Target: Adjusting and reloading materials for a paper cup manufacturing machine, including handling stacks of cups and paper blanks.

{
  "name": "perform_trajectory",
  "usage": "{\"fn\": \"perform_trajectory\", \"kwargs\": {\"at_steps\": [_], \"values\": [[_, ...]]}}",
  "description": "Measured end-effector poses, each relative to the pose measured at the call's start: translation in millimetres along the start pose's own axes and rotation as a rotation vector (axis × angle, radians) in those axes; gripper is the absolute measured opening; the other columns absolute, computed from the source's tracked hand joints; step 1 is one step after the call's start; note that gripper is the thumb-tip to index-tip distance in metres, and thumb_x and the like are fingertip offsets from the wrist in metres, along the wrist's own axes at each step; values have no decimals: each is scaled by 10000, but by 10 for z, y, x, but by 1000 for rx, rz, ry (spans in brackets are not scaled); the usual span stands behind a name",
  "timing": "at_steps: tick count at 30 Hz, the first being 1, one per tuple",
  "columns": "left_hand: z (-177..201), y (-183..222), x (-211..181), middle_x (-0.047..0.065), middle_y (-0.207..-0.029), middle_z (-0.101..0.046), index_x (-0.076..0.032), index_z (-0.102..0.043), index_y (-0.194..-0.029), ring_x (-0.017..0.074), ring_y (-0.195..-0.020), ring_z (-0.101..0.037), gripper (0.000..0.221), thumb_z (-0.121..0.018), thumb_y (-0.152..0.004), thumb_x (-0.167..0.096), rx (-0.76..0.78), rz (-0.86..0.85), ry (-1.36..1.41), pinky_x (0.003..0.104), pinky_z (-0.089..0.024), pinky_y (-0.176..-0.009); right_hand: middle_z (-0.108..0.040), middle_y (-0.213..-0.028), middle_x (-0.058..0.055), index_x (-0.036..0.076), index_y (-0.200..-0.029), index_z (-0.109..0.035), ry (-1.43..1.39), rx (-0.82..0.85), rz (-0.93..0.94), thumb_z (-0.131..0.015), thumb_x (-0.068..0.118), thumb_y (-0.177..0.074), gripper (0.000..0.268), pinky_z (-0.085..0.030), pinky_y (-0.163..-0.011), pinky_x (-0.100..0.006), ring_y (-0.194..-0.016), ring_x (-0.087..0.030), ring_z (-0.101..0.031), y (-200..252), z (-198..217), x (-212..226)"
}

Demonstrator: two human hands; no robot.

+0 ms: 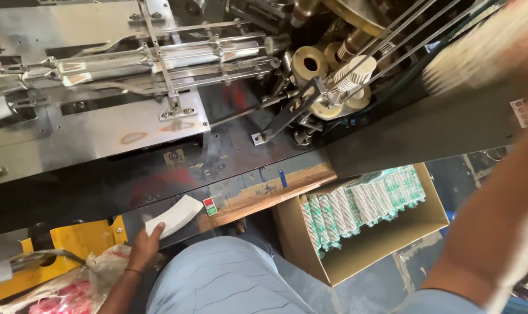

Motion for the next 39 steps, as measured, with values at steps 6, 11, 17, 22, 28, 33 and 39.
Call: {"fn": "perform_trajectory", "kwargs": {"at_steps": [6,11,17,22,28,33,39], "values": [[67,87,-43,288,-1065,-746,53,-718,-1133,405,-1075,-708,523,-595,-954,-423,16,-32,69,452,-508,-948,-690,-1182,-153,7,-1310,-570,-419,82,-504,-853,-37,-764,616,-615,-938,-405,-1089,-245,-692,1941,-2148,-967],[108,78,-92,284,-1059,-742,52,-711,-1134,406,-1062,-705,527,-593,-957,-430,43,-72,43,453,-508,-937,-695,-1098,-177,-90,-1229,-558,-599,-49,-882,-890,17,-698,636,-614,-886,-376,-994,-275,-710,3122,-3875,-1211],[117,66,-96,275,-1021,-736,50,-713,-1145,402,-1007,-695,543,-595,-966,-449,62,-13,-12,455,-504,-914,-700,-1053,-158,-2,-1297,-511,-458,54,-1000,-810,123,-798,595,-603,-750,-455,-858,-300,-725,3493,-4221,-2620],[114,93,-175,251,-974,-733,43,-716,-1161,391,-923,-702,534,-614,-963,-442,69,106,50,477,-534,-858,-677,-1111,-164,-27,-1288,-602,-869,-241,-1560,-788,215,-873,516,-623,-829,-488,-919,-311,-706,3238,-4231,-2749],[68,91,-73,177,-1035,-748,28,-715,-1176,298,-975,-701,486,-624,-970,-402,40,77,132,434,-534,-871,-477,-1482,-242,-13,-1517,-408,-11,249,-160,-749,239,-859,784,-419,-1129,-528,-1343,-438,-486,2889,-4625,-987],[92,122,-147,142,-1130,-758,28,-694,-1205,233,-1076,-692,475,-612,-964,-372,43,-66,234,371,-498,-964,-631,-1378,-182,137,-1283,-664,-151,520,506,-818,185,-775,533,-496,-1064,-482,-1299,-388,-582,2891,-5407,-532],[13,42,60,145,-1187,-699,18,-591,-1330,257,-1108,-643,648,-729,-843,-386,22,268,548,404,-518,-923,-638,-1370,-182,136,-1286,-675,-252,470,548,-834,210,-844,475,-528,-1086,-453,-1304,-370,-603,2948,-5470,-588]]}}
Point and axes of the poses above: each hand's wrist, its own y-axis away from the middle knuckle, its own z-axis out of the back of the hand, x = y × z, the point moved 3 cm from there along -y, towards the middle knuckle
